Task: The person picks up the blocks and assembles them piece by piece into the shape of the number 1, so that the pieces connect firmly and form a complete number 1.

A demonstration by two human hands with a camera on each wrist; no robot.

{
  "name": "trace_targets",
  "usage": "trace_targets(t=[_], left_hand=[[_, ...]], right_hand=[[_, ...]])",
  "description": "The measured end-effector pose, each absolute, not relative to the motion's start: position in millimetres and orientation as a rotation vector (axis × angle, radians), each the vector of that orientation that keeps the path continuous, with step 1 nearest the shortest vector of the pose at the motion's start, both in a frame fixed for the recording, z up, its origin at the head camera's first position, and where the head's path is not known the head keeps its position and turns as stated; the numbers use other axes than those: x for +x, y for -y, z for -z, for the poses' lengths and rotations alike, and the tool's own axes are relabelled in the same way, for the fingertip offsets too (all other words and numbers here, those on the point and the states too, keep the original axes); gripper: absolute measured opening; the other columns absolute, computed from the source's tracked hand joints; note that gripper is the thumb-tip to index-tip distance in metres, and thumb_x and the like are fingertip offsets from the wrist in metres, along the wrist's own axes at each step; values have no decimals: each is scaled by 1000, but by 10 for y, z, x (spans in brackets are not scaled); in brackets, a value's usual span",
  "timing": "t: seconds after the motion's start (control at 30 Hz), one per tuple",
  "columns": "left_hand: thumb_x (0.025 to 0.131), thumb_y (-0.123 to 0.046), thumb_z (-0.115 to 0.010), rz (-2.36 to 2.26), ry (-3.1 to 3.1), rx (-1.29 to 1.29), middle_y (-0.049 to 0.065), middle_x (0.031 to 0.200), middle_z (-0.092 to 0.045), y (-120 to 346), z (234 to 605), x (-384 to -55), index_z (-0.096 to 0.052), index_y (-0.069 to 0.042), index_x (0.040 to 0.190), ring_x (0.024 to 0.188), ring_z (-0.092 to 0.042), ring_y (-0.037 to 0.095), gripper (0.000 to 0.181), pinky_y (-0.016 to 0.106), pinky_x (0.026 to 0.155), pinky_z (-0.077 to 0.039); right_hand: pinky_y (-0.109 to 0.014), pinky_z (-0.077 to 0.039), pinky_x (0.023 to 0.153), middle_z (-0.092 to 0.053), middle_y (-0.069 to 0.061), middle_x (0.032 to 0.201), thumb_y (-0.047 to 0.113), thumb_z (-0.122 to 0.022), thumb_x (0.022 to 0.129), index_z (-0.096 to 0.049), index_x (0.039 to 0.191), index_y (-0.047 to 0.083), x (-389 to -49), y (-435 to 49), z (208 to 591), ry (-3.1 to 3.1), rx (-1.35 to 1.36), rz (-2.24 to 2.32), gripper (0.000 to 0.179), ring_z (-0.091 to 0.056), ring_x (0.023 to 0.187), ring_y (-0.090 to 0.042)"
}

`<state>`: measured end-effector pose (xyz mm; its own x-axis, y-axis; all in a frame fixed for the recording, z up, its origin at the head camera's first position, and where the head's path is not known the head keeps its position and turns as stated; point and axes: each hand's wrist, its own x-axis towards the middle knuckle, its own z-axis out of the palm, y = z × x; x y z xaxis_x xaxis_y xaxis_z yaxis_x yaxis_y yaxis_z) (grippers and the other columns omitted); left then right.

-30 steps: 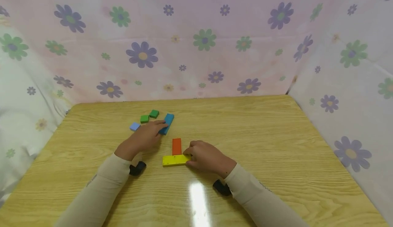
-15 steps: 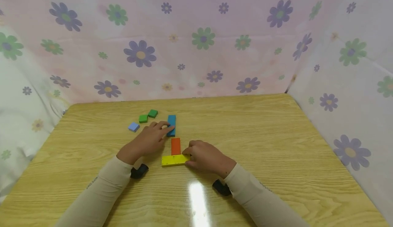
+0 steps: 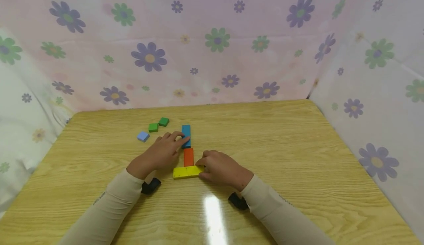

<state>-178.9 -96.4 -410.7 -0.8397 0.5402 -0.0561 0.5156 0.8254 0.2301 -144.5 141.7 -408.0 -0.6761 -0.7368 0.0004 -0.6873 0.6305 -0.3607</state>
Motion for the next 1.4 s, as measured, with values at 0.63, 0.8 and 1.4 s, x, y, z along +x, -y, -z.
trace_targets(t=[0.63,0.8,1.4], left_hand=[[109,-17,-50,-313,-2872,853,10,157,-43,943,4110,-1779,-43,-16,160,141,-45,36,51,58,113,-41],[109,-17,-50,-343,-2860,861,10,156,-44,945,4101,-1779,-44,-16,159,140,-46,35,51,59,112,-41],[108,-16,-52,-354,-2848,860,9,155,-45,946,4127,-1790,-45,-17,159,138,-48,33,51,56,111,-43]], right_hand=[[-19,-49,67,-66,-3,95,17,-79,93,-77,119,2,-1458,-1427,4091,-2715,-1226,505,30,-48,71,-3],[-18,-49,67,-66,-3,96,15,-78,93,-77,119,2,-1470,-1433,4102,-2708,-1218,512,29,-48,71,-2],[-18,-47,66,-66,-3,95,14,-78,93,-77,119,2,-1472,-1428,4087,-2694,-1218,522,28,-46,71,-3]])
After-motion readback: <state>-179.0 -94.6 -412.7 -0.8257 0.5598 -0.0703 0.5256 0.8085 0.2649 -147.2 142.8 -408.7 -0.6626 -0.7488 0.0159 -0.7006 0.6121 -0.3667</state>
